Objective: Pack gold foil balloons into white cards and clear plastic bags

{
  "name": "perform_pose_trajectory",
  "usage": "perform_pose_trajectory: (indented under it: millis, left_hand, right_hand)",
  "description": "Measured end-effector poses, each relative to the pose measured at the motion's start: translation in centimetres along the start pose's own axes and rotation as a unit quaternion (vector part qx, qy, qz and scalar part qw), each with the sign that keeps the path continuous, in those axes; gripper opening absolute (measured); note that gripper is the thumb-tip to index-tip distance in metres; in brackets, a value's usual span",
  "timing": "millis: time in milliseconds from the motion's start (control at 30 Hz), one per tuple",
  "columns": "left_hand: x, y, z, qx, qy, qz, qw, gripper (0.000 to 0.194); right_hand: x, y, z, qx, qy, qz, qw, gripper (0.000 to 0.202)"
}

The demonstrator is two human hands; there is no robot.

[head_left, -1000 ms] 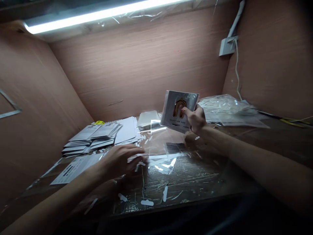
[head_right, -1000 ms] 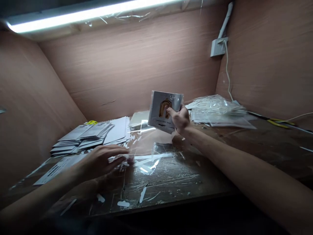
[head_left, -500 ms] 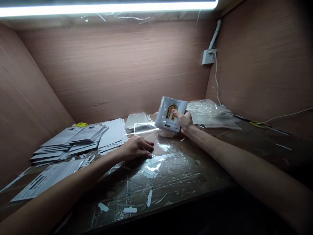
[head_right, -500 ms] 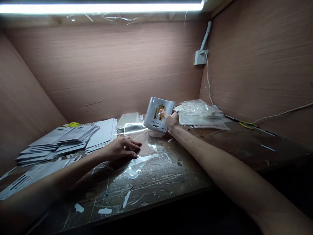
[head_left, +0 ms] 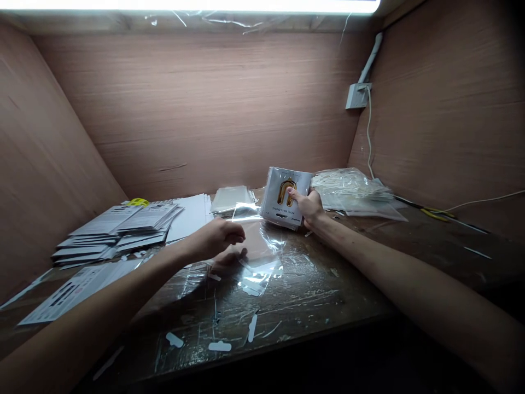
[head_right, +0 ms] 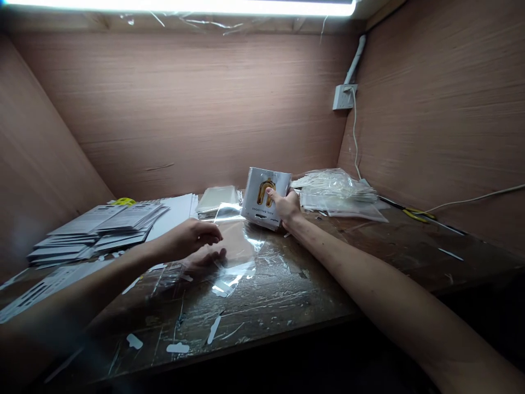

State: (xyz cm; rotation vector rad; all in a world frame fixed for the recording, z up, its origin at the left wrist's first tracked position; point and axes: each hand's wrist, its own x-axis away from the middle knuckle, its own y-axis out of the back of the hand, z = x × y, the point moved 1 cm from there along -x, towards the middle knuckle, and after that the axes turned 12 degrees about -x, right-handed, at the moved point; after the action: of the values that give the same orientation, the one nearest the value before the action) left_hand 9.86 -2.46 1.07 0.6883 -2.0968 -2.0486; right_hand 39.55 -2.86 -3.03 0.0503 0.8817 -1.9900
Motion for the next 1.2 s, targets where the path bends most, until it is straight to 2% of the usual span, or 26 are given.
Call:
perform_pose_trajectory:
  millis: [67, 200, 233, 300, 367, 400, 433, 500, 600, 667, 800, 933, 967, 1033, 1100, 1200]
  left_hand:
    - [0.5, 1.5, 0.9, -0.044, 0.030, 0.033, 0.998, 0.021]
    - [2.0, 4.1, 3.3, -0.122, 0.130, 0.145, 0.973, 0.028]
    - [2.2, 4.6, 3.7, -0.141, 0.150, 0.152, 0.967, 0.028]
    - [2.5, 5.1, 3.5, -0.161, 0.168, 0.111, 0.966, 0.021]
    - [2.6, 4.9, 2.4, -0.115, 0.143, 0.032, 0.983, 0.019]
    - [2.6, 4.4, 1.7, -0.065, 0.100, 0.030, 0.992, 0.021]
    - [2.7, 3.7, 1.0, -0.017, 0.054, 0.050, 0.997, 0.024]
    - [2.8, 2.0, 0.0, 0.018, 0.017, 0.091, 0.996, 0.024]
    - [3.0, 0.1, -0.2, 0.047, 0.042, 0.106, 0.992, 0.020]
    - [3.1, -0.5, 0.2, 0.069, 0.055, 0.104, 0.991, 0.019]
    - [3.4, 0.3, 1.9, 0.041, 0.071, 0.103, 0.991, 0.016]
    - [4.3, 2.2, 4.3, -0.099, 0.167, 0.056, 0.979, 0.014]
    - [4.5, 2.5, 4.6, -0.109, 0.174, 0.044, 0.978, 0.015]
    - [4.5, 2.6, 4.2, -0.082, 0.137, 0.039, 0.986, 0.019]
    - [4.1, 2.1, 2.9, -0.029, 0.061, 0.059, 0.996, 0.025]
    - [3.3, 0.9, 0.8, 0.002, 0.010, 0.079, 0.997, 0.017]
  right_hand:
    - [0.0, 0.1, 0.0, 0.014, 0.001, 0.001, 1.000, 0.045]
    - [0.0, 0.1, 0.0, 0.041, 0.011, 0.008, 0.999, 0.047]
    - [0.1, 0.1, -0.1, 0.049, 0.015, 0.011, 0.999, 0.048]
    - [0.1, 0.1, -0.1, 0.066, 0.024, 0.020, 0.997, 0.049]
    - [0.1, 0.1, -0.2, 0.080, 0.031, 0.026, 0.996, 0.051]
    - [0.1, 0.1, -0.3, 0.087, 0.033, 0.030, 0.995, 0.052]
    - [0.1, 0.1, -0.4, 0.093, 0.033, 0.034, 0.995, 0.052]
    - [0.2, 0.1, -0.4, 0.098, 0.031, 0.043, 0.994, 0.053]
    - [0.3, 0.2, -0.4, 0.092, 0.027, 0.052, 0.994, 0.053]
    - [0.3, 0.2, -0.4, 0.084, 0.024, 0.050, 0.995, 0.053]
    - [0.3, 0.3, -0.4, 0.061, 0.030, 0.049, 0.996, 0.052]
    - [0.3, 0.3, -0.4, 0.058, 0.032, 0.052, 0.996, 0.052]
    - [0.4, 0.4, -0.4, 0.057, 0.032, 0.052, 0.996, 0.052]
    - [0.4, 0.4, -0.4, 0.060, 0.035, 0.054, 0.996, 0.052]
    - [0.5, 0.4, -0.3, 0.068, 0.040, 0.054, 0.995, 0.052]
    - [0.7, 0.4, -0.2, 0.078, 0.049, 0.053, 0.994, 0.053]
